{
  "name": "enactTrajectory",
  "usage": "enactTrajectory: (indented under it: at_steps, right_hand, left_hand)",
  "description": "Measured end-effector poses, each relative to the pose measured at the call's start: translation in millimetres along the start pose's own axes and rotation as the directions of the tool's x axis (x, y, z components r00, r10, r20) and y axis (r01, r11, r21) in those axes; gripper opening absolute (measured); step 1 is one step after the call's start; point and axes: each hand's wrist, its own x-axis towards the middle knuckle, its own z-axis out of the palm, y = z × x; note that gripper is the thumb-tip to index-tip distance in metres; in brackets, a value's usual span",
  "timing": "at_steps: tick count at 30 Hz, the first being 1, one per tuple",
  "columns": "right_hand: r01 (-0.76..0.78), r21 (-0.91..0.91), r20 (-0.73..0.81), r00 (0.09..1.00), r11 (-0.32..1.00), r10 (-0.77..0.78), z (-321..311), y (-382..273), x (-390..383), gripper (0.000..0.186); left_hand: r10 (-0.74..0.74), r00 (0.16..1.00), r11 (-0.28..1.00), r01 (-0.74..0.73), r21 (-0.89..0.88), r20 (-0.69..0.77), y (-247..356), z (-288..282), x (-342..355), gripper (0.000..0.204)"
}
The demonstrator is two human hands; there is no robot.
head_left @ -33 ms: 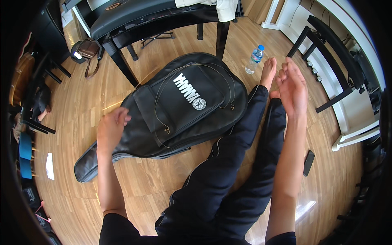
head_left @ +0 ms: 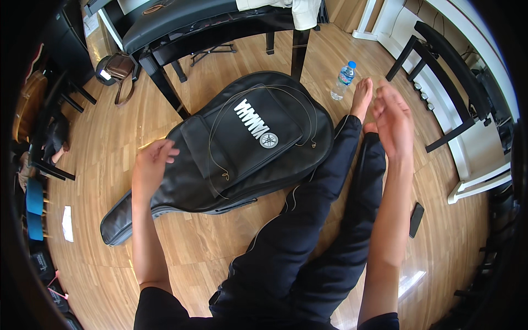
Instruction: The person sits on the floor and ties several guitar strings together by hand. They pick up individual strings from a guitar case, form loops, and tie them into knots, creating a connected chain of strings.
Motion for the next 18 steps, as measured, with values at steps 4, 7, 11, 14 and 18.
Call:
enactTrajectory:
  at_steps: [4, 7, 11, 14, 18]
  right_hand:
    - [-0.290, -0.400, -0.005, 0.949, 0.869, 0.315, 1.6, 13.4, -14.5, 0.029]
    - [-0.337, -0.371, -0.020, 0.935, 0.866, 0.355, 5.6, 38.9, -20.8, 0.032]
    - [-0.424, -0.297, -0.056, 0.902, 0.855, 0.428, 0.1, 83.0, -17.6, 0.032]
    - [-0.394, -0.369, -0.120, 0.918, 0.842, 0.377, 1.4, 108.5, -15.3, 0.030]
    - [-0.350, -0.495, -0.175, 0.937, 0.795, 0.304, -4.8, 135.5, -9.5, 0.027]
  left_hand:
    - [-0.121, 0.980, 0.820, 0.187, -0.541, 0.155, -0.5, 16.1, 27.1, 0.035]
    - [-0.117, 0.960, 0.654, 0.267, -0.708, 0.255, 2.9, 40.4, 41.5, 0.039]
    - [-0.096, 0.944, 0.636, 0.302, -0.710, 0.316, 11.4, 71.0, 57.9, 0.036]
    - [-0.098, 0.947, 0.712, 0.281, -0.643, 0.305, 17.3, 89.7, 67.2, 0.036]
    - [-0.072, 0.967, 0.796, 0.202, -0.570, 0.242, 3.4, 113.2, 86.3, 0.040]
